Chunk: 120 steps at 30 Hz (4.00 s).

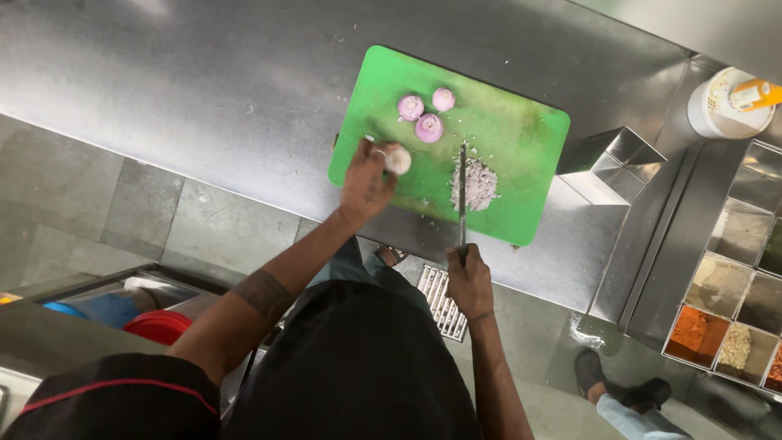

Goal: The person uses a knife to chop red onions on a green cutting board. They slice and dice the onions into small pieces, accumulating a pile of chopped onion on the board.

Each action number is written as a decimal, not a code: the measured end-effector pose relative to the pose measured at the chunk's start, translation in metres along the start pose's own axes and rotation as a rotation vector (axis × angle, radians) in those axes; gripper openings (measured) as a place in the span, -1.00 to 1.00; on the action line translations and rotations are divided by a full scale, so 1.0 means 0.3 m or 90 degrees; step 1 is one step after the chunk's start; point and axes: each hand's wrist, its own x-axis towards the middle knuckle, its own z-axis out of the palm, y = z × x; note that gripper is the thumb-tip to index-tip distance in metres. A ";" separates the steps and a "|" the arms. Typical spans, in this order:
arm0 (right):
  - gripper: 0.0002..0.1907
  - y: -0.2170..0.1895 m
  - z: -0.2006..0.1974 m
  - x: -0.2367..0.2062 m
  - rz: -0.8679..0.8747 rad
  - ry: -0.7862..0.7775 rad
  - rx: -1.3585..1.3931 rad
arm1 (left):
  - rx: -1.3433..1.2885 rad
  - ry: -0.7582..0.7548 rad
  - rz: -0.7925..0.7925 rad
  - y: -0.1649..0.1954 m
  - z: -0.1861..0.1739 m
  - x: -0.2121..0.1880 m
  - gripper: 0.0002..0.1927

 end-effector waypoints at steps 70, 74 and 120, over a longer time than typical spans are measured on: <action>-0.68 0.140 0.186 0.084 -0.040 0.131 -0.115 | 0.013 -0.249 0.261 -0.015 0.019 0.109 -0.49; -0.69 0.103 0.161 0.063 -0.019 0.138 -0.087 | 0.076 -0.273 0.329 0.028 0.056 0.126 -0.49; -0.68 0.172 0.346 0.178 -0.186 -0.051 -0.629 | -0.175 -0.512 0.317 -0.054 0.170 0.204 -0.75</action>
